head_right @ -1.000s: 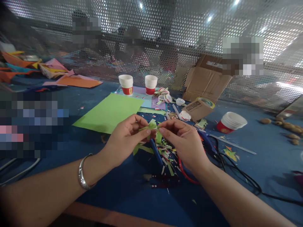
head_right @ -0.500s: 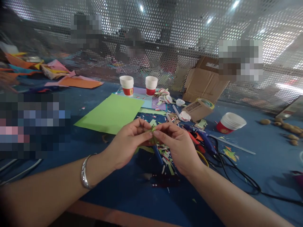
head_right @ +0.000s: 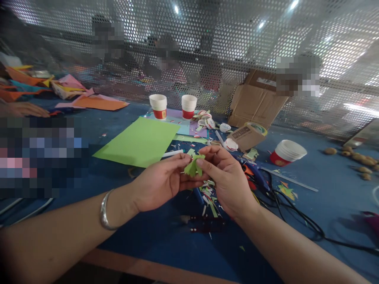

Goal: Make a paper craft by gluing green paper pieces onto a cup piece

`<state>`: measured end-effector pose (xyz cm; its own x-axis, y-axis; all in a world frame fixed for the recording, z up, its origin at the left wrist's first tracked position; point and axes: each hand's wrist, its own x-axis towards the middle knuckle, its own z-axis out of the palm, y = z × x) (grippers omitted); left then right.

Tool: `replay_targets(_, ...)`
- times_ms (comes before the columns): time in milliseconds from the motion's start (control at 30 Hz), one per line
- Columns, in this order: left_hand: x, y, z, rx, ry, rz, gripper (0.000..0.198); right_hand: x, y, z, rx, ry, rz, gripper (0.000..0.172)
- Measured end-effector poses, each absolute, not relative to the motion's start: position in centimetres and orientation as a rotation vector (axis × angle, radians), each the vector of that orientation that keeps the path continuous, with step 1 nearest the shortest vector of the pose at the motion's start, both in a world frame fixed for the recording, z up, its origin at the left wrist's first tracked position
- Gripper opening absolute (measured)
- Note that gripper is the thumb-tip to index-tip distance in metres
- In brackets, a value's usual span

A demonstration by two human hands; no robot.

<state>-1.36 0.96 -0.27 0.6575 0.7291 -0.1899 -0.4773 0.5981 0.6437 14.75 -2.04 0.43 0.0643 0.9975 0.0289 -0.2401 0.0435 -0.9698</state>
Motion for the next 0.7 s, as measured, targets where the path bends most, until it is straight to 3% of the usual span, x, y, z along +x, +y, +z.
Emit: replay_targets(700,-1.37,0.04,-0.04,0.778,0.537,0.714,0.017,15.19,-2.67,0.29,-1.076,-1.215,1.082,0.017)
